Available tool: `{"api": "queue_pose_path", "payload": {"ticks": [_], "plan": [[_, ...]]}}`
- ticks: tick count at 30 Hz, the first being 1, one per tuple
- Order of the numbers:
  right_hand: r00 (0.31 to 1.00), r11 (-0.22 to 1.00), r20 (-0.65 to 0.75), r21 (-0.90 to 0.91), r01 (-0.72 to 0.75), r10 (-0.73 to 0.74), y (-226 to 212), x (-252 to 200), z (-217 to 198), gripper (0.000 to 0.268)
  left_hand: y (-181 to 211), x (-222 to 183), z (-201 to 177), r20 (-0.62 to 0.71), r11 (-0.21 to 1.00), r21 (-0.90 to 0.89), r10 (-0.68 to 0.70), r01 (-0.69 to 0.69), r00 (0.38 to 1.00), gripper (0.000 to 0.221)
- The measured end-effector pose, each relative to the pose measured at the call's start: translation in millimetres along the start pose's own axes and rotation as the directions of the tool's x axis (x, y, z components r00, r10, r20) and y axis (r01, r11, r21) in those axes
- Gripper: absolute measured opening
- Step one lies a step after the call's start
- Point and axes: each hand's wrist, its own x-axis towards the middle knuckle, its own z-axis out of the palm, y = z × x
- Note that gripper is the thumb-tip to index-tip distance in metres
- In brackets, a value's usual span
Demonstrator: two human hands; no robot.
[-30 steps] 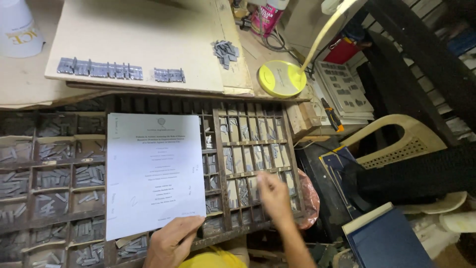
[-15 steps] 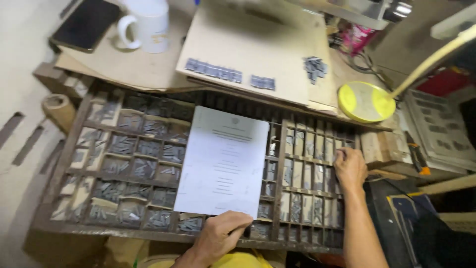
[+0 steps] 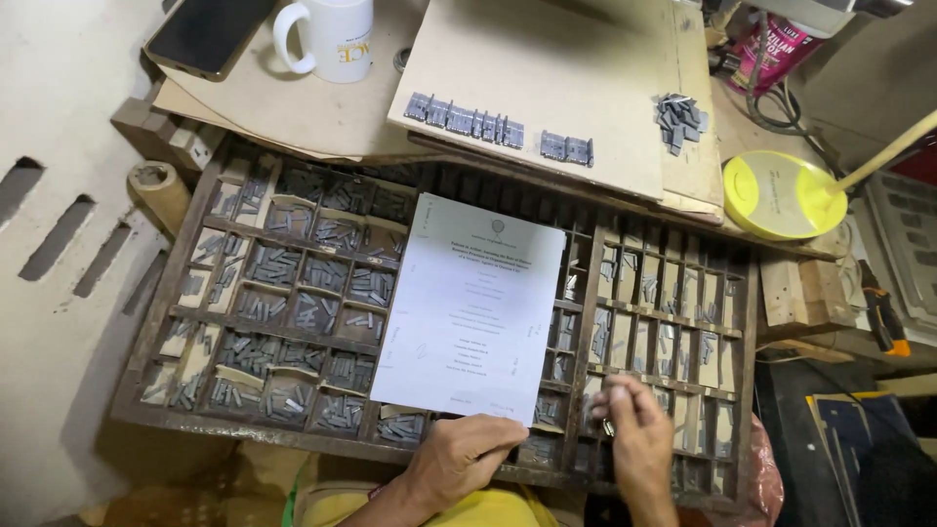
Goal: Manually arranging metal type characters from a type case onto a layout board for printing based on a reference document.
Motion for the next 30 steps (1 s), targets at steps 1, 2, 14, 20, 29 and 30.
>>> {"api": "queue_pose_path", "payload": {"ticks": [1,2,14,20,29,30], "plan": [[1.0,1.0,0.003,0.002,-0.001,0.001,7,-8,1,0.022,1,1,0,0.0,1.0,0.003,-0.002,0.002,1.0,0.027],[0.999,0.999,0.006,0.01,-0.038,0.038,15,-16,2,0.022,2,1,-1,-0.019,1.0,0.007,0.019,-0.019,1.0,0.029],[0.997,1.0,-0.073,-0.024,-0.015,0.014,31,-51,15,0.029,7,5,-4,-0.036,0.999,0.029,0.013,-0.012,0.999,0.028],[0.992,0.99,-0.056,-0.091,0.108,-0.113,17,-68,11,0.029,12,5,-4,-0.072,1.0,0.015,0.028,-0.027,0.997,0.027],[0.956,0.948,0.028,-0.124,0.294,-0.292,-1,-85,11,0.033,7,7,4,-0.069,0.964,0.208,0.186,-0.168,0.98,0.053],[0.952,0.941,0.034,-0.142,0.306,-0.304,-1,-86,11,0.034,6,7,6,-0.048,0.964,0.191,0.199,-0.187,0.979,0.054]]}}
